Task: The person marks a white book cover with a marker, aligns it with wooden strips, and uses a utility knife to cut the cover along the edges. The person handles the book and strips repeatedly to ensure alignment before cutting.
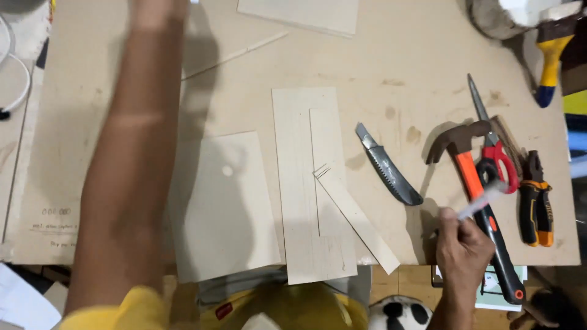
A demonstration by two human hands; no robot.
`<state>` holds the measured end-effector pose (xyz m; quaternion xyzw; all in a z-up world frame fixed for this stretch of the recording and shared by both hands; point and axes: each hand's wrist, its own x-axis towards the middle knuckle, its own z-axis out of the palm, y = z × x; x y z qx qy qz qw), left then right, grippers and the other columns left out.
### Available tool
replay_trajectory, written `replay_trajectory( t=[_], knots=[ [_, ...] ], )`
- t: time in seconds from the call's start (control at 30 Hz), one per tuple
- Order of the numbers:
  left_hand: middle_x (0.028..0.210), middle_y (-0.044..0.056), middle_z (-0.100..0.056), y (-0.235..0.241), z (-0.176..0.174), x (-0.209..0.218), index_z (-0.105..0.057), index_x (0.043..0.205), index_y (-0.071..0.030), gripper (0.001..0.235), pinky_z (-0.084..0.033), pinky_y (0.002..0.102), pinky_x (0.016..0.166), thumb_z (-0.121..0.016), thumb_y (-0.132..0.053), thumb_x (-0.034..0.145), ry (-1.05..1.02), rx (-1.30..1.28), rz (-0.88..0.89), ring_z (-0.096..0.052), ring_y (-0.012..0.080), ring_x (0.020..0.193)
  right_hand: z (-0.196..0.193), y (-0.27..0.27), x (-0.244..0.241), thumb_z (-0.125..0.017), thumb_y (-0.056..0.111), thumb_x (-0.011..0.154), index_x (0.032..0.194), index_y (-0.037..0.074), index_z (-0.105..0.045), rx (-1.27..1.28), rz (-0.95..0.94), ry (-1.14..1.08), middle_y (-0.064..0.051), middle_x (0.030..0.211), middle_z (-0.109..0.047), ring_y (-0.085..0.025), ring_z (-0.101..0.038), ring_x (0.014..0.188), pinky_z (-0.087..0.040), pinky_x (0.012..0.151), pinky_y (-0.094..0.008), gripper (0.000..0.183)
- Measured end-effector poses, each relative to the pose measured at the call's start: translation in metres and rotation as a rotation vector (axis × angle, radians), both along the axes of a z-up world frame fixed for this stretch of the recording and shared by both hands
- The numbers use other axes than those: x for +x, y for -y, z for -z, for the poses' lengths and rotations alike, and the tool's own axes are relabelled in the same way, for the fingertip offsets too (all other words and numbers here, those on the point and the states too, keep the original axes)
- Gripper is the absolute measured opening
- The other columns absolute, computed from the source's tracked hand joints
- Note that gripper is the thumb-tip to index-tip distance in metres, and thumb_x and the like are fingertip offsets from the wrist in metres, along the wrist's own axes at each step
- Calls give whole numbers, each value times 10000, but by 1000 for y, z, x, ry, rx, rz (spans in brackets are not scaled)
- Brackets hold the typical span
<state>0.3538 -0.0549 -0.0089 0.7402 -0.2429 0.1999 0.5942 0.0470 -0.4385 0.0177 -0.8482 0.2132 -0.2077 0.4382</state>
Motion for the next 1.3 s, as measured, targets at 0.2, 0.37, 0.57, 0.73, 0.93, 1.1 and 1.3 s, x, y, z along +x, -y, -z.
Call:
replay_trajectory(
  t=[0.2,0.37,0.57,0.73,0.93,1.1,1.3],
  knots=[
    [1193,173,-732,-13,-7,-61,-706,1198,-7,294,-498,447,955,-730,-130,931,135,454,-121,-682,337,1087,-39,0,20,-717,421,1033,544,67,-451,-254,-88,-399,-1,507,-483,-85,-361,561,-299,532,-304,659],
    [1025,70,-727,8,-87,-232,-723,1098,-44,154,-492,407,953,-665,-149,1002,-5,660,175,-654,224,1017,-34,8,7,-685,636,1032,842,104,-766,-520,65,-510,-95,740,-734,-335,-679,779,-460,814,-432,571],
    [1258,106,-629,13,-21,-289,-678,1165,-95,316,-406,565,1050,-741,-287,923,156,675,-73,-584,339,1252,-21,-63,-27,-771,341,903,1133,92,-762,-387,-322,-82,-81,1031,-743,-200,-693,867,-548,772,-315,339],
    [1289,63,-651,-1,-1,-290,-683,1272,-178,420,-337,615,1106,-631,-395,916,-15,816,-148,-577,301,1299,-30,-113,0,-760,158,869,1270,-16,-713,-557,-515,20,-284,1071,-721,-492,-679,987,-526,843,-585,440],
    [1244,129,-667,-1,-26,-276,-693,1259,-115,436,-419,635,1044,-666,-357,897,-43,783,-38,-625,367,1231,-21,-64,4,-683,-73,896,1348,-14,-659,-426,-472,101,-266,975,-659,-501,-650,910,-507,776,-583,457],
    [1323,215,-589,57,-50,-275,-648,1301,-41,743,-419,624,1058,-676,-624,842,43,681,199,-554,427,1283,-42,-42,-28,-616,-11,1029,1362,8,-613,-65,-345,17,-191,1118,-653,-319,-683,953,-553,827,-489,334],
    [1074,136,-621,78,-30,-312,-665,1023,-108,276,-496,490,776,-777,-262,824,316,945,164,-587,364,948,-60,-39,-47,-454,126,1037,1478,101,-533,50,-312,-169,-43,908,-533,-126,-414,734,-353,636,-295,449]
  ],
)
